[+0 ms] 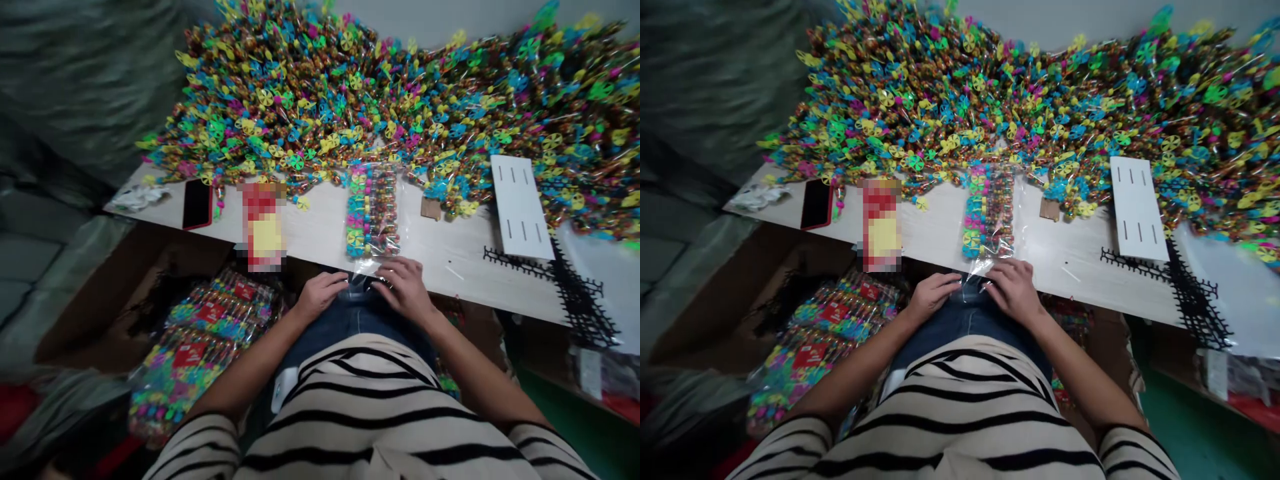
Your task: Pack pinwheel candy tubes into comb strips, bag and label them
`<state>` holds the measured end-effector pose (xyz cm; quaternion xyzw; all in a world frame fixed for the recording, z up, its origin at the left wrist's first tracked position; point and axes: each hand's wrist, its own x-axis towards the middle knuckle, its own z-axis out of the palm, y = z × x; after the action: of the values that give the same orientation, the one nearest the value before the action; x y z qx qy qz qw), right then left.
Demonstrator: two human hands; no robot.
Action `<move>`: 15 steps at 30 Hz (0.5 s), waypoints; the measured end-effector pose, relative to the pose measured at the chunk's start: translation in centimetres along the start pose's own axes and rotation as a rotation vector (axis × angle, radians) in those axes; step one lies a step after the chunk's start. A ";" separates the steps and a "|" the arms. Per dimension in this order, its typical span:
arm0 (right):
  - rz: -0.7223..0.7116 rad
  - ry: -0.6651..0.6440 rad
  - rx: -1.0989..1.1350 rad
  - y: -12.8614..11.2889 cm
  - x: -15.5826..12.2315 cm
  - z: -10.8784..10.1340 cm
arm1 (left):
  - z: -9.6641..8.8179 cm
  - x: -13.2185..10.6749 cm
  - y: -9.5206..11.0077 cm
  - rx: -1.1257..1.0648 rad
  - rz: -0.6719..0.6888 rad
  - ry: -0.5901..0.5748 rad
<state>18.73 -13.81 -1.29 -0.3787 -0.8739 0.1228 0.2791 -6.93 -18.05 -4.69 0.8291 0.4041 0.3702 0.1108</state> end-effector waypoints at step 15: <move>0.111 -0.154 0.414 -3.5 1.9 3.8 | -0.2 2.2 1.0 -0.236 -0.126 -0.106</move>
<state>13.34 -14.81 -2.15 -0.3504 -0.8265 0.3432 0.2763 -5.64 -17.10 -2.93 0.8019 0.4024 0.3629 0.2517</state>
